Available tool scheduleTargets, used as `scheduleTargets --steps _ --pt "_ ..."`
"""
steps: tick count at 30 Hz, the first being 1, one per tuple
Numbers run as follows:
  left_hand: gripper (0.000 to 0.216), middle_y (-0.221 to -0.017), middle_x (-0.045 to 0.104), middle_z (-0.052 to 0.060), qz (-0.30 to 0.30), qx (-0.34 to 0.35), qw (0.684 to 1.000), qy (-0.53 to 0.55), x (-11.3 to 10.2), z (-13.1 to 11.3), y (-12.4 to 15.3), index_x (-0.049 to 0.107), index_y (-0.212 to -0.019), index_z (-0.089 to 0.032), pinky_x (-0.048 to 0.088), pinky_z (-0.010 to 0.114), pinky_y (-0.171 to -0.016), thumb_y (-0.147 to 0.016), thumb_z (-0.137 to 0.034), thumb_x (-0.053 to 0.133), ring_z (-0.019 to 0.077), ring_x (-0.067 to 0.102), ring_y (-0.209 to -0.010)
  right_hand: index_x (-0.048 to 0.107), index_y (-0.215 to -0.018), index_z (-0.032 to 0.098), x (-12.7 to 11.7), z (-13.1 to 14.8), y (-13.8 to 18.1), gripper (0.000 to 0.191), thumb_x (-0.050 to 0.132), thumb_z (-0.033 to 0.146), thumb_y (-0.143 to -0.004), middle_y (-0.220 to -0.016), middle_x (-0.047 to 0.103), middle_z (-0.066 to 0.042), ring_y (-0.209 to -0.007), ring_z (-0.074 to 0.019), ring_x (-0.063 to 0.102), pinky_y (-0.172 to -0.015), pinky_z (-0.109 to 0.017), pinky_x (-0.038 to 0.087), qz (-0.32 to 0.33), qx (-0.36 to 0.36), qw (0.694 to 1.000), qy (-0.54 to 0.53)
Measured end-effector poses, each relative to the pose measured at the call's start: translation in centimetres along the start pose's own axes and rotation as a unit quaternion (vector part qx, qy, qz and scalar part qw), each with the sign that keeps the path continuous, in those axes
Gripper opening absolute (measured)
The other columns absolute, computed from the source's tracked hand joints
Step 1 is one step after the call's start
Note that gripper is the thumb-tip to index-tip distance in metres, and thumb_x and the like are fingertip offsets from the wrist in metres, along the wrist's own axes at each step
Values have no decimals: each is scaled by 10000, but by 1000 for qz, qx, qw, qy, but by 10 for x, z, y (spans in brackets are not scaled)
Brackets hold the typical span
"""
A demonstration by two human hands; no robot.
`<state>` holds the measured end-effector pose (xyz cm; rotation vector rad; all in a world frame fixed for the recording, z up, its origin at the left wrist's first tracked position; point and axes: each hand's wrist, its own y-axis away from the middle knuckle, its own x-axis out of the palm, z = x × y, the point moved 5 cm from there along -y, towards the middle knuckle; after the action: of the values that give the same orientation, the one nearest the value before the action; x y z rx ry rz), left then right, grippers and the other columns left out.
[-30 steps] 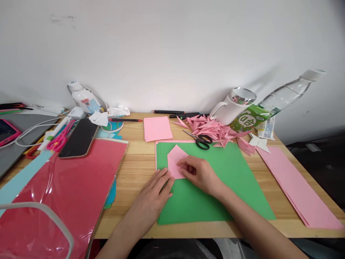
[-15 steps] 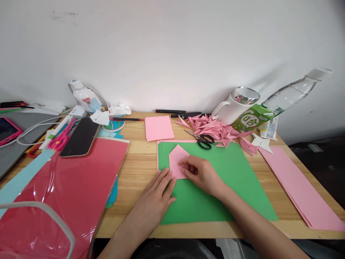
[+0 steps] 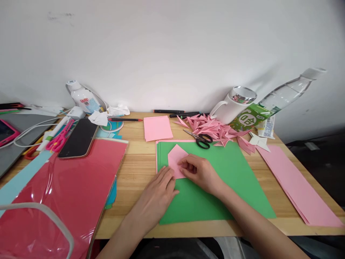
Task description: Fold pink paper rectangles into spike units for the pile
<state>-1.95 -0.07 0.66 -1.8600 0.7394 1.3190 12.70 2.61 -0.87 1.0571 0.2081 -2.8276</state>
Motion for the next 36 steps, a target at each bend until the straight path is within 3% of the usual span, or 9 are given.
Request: scheduleTargets --steps 5,17,20,25,27,36 --pt "157 -1116 587 136 2 -8 1000 24 -1 4 -3 554 -940 -123 480 425 -937 -886 -246 474 260 546 -1105 619 -881 172 0 0 -1 110 543 168 -801 -744 563 -8 -581 -95 473 -549 -221 394 20 8 1000 -10" --pt "222 -1202 571 140 -17 9 1000 19 3 5 2 550 -1041 -113 465 409 -957 -902 -251 444 243 509 -1155 630 -882 185 0 0 0 146 508 141 -817 -799 577 -18 -595 -100 485 -583 -231 383 26 -5 999 27" --pt "190 -1151 590 128 -31 8 999 37 0 4 -1 564 -999 -126 478 401 -923 -897 -246 458 229 526 -1111 608 -814 181 1 0 1 119 501 128 -812 -791 573 -14 -601 -100 478 -581 -226 373 29 -15 999 31" --pt "196 -864 590 62 -17 -32 996 77 -2 7 -16 562 -769 -142 495 350 -761 -905 -194 431 182 540 -838 560 -806 180 1 -2 0 76 518 119 -792 -774 562 -6 -604 -100 467 -569 -216 363 19 -31 999 29" --pt "169 -806 554 40 -30 -48 993 101 -1 10 -22 563 -771 -150 481 329 -733 -894 -180 451 172 511 -804 548 -795 180 1 -3 0 67 523 118 -786 -755 556 -1 -596 -99 463 -563 -213 361 19 -29 999 29" --pt "185 -876 518 52 -74 -22 982 171 8 19 -22 632 -887 -167 455 312 -754 -893 -173 448 166 475 -861 560 -774 178 2 -3 0 90 530 94 -760 -716 547 6 -577 -98 453 -549 -216 351 6 -37 999 26"
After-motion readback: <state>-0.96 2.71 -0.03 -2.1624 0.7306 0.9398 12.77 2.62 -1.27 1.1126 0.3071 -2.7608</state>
